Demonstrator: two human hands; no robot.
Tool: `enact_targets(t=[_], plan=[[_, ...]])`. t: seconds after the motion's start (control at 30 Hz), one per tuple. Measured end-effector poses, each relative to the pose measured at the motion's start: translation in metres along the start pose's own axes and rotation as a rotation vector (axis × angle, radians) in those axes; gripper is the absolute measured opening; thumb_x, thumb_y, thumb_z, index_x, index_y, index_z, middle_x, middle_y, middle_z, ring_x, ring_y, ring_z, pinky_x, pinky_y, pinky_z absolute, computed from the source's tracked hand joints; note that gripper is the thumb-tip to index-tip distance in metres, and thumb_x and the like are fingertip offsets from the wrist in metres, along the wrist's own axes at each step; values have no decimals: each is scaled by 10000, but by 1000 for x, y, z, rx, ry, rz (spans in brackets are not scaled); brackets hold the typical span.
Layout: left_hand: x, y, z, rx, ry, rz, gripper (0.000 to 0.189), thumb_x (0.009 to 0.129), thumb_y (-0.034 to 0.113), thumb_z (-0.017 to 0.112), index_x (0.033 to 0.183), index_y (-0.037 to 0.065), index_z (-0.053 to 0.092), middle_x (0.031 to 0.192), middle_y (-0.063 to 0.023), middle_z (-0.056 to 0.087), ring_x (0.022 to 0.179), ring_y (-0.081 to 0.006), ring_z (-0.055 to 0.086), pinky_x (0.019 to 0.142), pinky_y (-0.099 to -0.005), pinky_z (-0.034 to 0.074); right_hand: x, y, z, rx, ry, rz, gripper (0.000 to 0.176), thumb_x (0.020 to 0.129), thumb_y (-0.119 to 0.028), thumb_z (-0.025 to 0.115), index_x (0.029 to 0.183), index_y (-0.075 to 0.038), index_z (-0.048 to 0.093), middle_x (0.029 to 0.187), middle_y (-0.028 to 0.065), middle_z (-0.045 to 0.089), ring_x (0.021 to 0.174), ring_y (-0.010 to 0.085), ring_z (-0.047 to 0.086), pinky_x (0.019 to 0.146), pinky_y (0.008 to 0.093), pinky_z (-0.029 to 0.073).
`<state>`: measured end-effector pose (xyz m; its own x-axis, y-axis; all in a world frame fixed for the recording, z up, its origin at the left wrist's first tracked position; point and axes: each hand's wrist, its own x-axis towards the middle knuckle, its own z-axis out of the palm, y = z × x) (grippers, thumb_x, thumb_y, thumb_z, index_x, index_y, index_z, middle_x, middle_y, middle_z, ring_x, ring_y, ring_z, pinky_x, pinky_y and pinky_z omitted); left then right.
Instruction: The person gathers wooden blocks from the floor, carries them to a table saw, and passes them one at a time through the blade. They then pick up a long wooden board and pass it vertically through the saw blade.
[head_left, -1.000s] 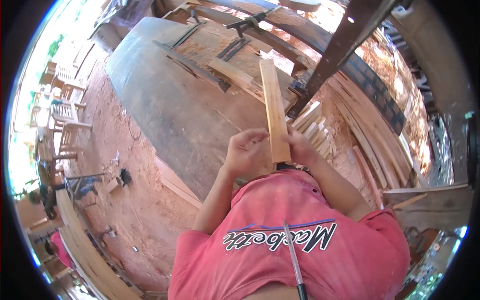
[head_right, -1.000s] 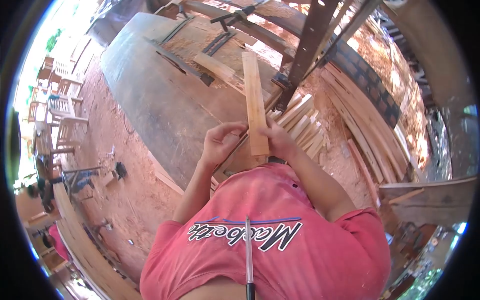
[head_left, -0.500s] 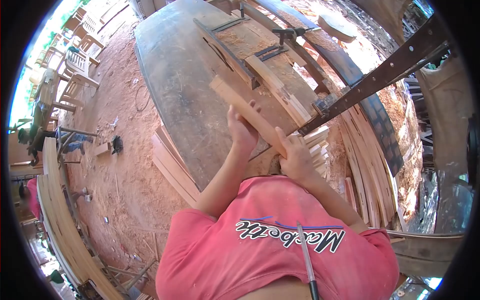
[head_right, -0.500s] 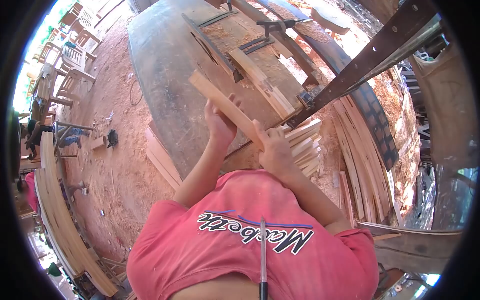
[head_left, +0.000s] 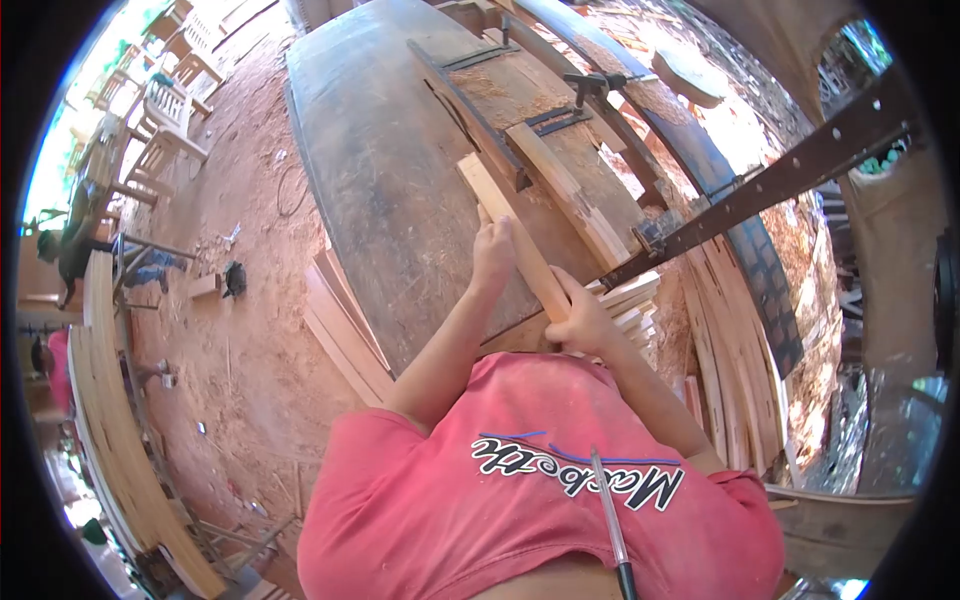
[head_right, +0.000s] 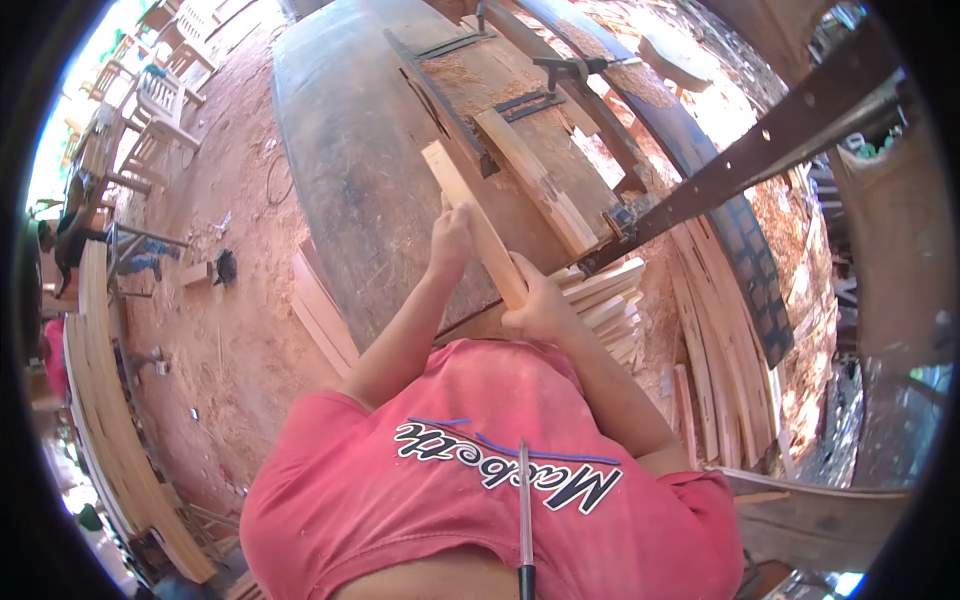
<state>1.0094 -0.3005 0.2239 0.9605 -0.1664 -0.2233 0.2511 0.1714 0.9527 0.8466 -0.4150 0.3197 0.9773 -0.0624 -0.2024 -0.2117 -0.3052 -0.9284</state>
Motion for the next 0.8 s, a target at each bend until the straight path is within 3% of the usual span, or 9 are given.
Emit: enact_targets(t=[0.07, 0.13, 0.17, 0.2, 0.3, 0.43, 0.5, 0.7, 0.8], plan=[[12, -20, 2, 307, -28, 215, 565, 993, 243, 471, 1438, -87, 360, 926, -93, 651, 775, -165, 608, 735, -313, 499, 19, -5, -8, 50, -45, 67, 772, 665, -110, 643, 1401, -33, 425, 1127, 190, 583, 986, 214, 570, 912, 363, 470], [-3, 19, 7, 464, -48, 84, 662, 963, 211, 502, 1487, -98, 243, 974, -142, 680, 815, -169, 639, 764, -308, 499, 41, 7, -18, -128, -109, 121, 773, 678, -161, 666, 1399, -9, 434, 1057, 211, 633, 927, 296, 628, 878, 397, 496], [2, 15, 6, 492, -92, 146, 560, 957, 221, 503, 1381, -123, 375, 1129, -240, 608, 890, -283, 652, 812, -354, 497, 35, 34, -13, -630, 130, -91, 805, 747, -241, 697, 1452, -15, 380, 1019, 259, 662, 916, 406, 653, 857, 452, 507], [9, 11, 5, 521, -138, 212, 497, 952, 230, 504, 1274, -148, 506, 1285, -339, 536, 964, -397, 666, 860, -400, 496, 27, 32, -10, -641, 121, -100, 805, 747, -241, 697, 1452, -15, 380, 1019, 259, 662, 916, 406, 653, 857, 452, 507], [25, -11, -9, 548, -214, 216, 450, 951, 214, 506, 1193, -163, 554, 1376, -344, 455, 987, -430, 643, 890, -404, 486, 1, 3, -3, -728, -25, 158, 744, 902, -318, 626, 1528, -109, 282, 1025, 323, 597, 981, 487, 595, 872, 510, 480], [31, -11, -9, 404, -248, 232, 411, 949, 228, 533, 1108, -140, 621, 1522, -312, 294, 1103, -397, 631, 962, -340, 453, 5, 26, 2, -873, 23, -71, 724, 908, -263, 610, 1536, -124, 279, 926, 293, 572, 879, 475, 587, 781, 540, 472], [42, 2, -6, 502, -315, 189, 396, 947, 238, 532, 849, -122, 662, 1563, -312, 142, 1182, -417, 582, 1024, -358, 419, 17, 28, -6, -856, 31, -42, 728, 899, -250, 618, 1532, -112, 286, 914, 292, 574, 855, 473, 592, 775, 543, 479], [56, -2, -6, 654, -297, 316, 415, 951, 267, 503, 836, -89, 683, 1565, -335, 60, 1202, -488, 524, 1085, -430, 372, 34, 20, -7, -884, 14, -7, 736, 897, -228, 613, 1536, -98, 271, 885, 301, 574, 825, 477, 601, 768, 547, 487], [63, 8, -8, 636, -375, 177, 396, 963, 247, 483, 922, -88, 691, 1553, -358, 73, 1295, -513, 422, 1167, -492, 268, 42, 17, -6, -897, 0, 19, 742, 906, -240, 597, 1544, -101, 246, 880, 304, 574, 826, 481, 602, 770, 545, 489]])
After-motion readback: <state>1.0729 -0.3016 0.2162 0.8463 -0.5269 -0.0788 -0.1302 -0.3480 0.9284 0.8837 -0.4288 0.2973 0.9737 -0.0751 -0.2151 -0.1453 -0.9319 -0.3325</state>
